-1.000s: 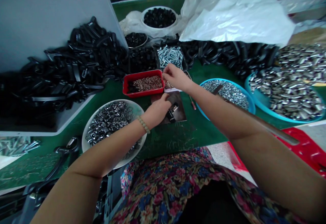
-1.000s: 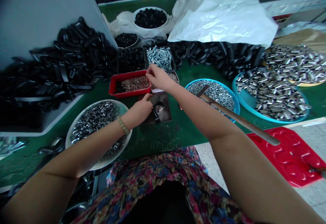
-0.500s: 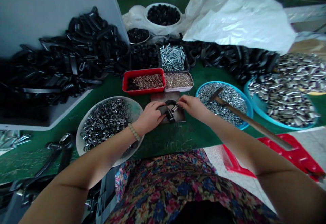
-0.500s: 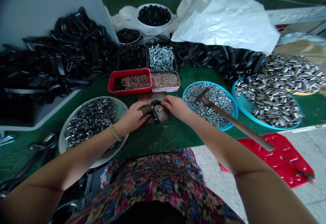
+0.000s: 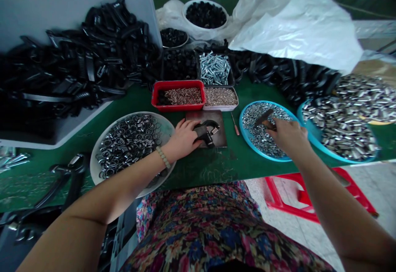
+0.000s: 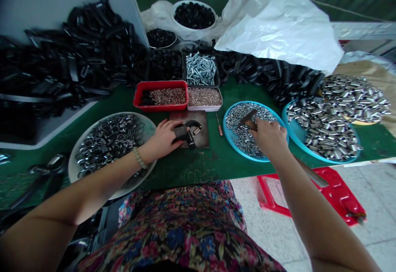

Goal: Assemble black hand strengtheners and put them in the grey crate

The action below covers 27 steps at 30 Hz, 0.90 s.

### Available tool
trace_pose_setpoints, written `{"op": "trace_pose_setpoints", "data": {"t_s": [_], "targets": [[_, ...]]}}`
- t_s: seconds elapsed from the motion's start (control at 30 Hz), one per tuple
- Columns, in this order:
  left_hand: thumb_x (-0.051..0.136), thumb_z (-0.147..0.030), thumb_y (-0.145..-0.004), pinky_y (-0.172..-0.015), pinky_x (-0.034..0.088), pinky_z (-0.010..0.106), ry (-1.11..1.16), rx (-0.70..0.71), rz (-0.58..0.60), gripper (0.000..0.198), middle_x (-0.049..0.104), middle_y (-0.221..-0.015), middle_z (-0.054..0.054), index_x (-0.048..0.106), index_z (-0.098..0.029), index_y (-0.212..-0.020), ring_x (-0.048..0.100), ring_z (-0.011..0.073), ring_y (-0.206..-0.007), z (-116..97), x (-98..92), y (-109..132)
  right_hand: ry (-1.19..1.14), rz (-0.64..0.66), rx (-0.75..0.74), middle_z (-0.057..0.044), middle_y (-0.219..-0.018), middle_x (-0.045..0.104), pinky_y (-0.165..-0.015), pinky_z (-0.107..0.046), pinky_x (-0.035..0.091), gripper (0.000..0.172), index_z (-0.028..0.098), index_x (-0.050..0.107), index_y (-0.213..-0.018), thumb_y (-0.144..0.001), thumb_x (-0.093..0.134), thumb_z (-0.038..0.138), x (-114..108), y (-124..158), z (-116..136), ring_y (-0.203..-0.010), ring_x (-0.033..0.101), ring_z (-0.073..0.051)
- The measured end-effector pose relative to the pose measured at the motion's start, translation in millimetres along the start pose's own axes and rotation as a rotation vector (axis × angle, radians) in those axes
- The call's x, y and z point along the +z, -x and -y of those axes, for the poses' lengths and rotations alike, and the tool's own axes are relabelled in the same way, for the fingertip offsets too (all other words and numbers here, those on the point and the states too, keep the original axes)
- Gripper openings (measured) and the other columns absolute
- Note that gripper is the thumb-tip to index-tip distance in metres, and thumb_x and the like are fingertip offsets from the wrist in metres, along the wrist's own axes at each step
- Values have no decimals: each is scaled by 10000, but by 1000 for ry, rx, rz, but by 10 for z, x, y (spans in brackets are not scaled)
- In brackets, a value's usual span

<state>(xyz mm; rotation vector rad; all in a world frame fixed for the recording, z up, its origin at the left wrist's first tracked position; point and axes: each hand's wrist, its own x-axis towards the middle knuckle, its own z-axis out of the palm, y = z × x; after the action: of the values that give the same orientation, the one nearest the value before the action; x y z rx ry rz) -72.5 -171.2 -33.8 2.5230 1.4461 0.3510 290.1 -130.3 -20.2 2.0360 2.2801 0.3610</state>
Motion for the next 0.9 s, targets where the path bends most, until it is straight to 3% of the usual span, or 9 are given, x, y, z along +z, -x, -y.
{"op": "trace_pose_setpoints", "data": {"t_s": [0.1, 0.23, 0.4, 0.47, 0.57, 0.7, 0.77, 0.83, 0.9], "targets": [[615, -354, -837, -1122, 254, 501, 2, -16, 6, 430, 510, -1351, 101, 602, -223, -1246, 439, 280, -1240, -1, -6, -7, -19, 112, -20, -195, -1109, 638, -782, -471, 452, 423, 137, 540, -1256, -934, 364, 348, -40, 71, -64, -1004, 584, -354], [610, -337, -838, -1124, 245, 492, 12, -6, 3, 428, 508, -1348, 94, 596, -228, -1252, 435, 271, -1243, 2, -1, -4, -324, 110, 8, -175, -1106, 662, -666, -411, 486, 445, 182, 464, -1318, -962, 273, 368, -388, 205, 453, -827, 659, -303], [600, -328, -844, -1124, 239, 500, 31, -9, 8, 422, 509, -1345, 91, 591, -234, -1255, 435, 272, -1243, 4, -11, 7, -549, 141, -155, -139, -1094, 683, -683, -396, 507, 405, 214, 477, -1272, -961, 291, 394, -730, 262, 967, -864, 680, -299], [599, -327, -845, -1129, 233, 499, 31, 0, 1, 411, 505, -1348, 91, 595, -232, -1245, 429, 273, -1251, 3, -17, 10, -562, 134, -159, -143, -1070, 687, -677, -398, 507, 383, 209, 502, -1238, -958, 304, 380, -744, 234, 1024, -860, 680, -297], [603, -323, -842, -1131, 228, 502, 43, 8, -12, 404, 506, -1350, 90, 590, -230, -1235, 429, 277, -1256, 5, -7, 9, -543, 239, -202, -144, -1003, 700, -628, -396, 499, 366, 203, 531, -1197, -955, 322, 381, -746, 193, 1080, -778, 683, -293], [643, -319, -807, -1137, 238, 477, 135, -51, -69, 569, 536, -1318, 117, 461, -161, -1323, 448, 261, -1259, 21, 23, -7, -589, 144, -229, -139, -1058, 688, -690, -389, 503, 372, 212, 497, -1244, -964, 307, 365, -824, 170, 1259, -848, 679, -278], [663, -322, -788, -1146, 233, 460, 184, -83, -103, 643, 531, -1325, 136, 402, -127, -1344, 450, 249, -1270, 25, 25, -10, -548, 184, -292, -130, -1034, 695, -698, -388, 500, 365, 217, 512, -1235, -962, 311, 351, -847, 150, 1336, -832, 678, -270], [672, -316, -781, -1150, 226, 463, 193, -88, -103, 661, 522, -1336, 139, 387, -129, -1348, 447, 247, -1274, 14, 18, 1, -491, 261, -330, -119, -999, 705, -669, -381, 494, 374, 224, 519, -1239, -965, 306, 364, -819, 129, 1312, -779, 679, -263], [661, -304, -795, -1134, 242, 484, 139, -62, -73, 587, 513, -1341, 130, 441, -160, -1320, 429, 268, -1277, -23, 12, 29, -455, 235, -245, -110, -997, 705, -632, -363, 482, 400, 237, 503, -1267, -971, 286, 397, -723, 125, 1144, -749, 677, -258]]}}
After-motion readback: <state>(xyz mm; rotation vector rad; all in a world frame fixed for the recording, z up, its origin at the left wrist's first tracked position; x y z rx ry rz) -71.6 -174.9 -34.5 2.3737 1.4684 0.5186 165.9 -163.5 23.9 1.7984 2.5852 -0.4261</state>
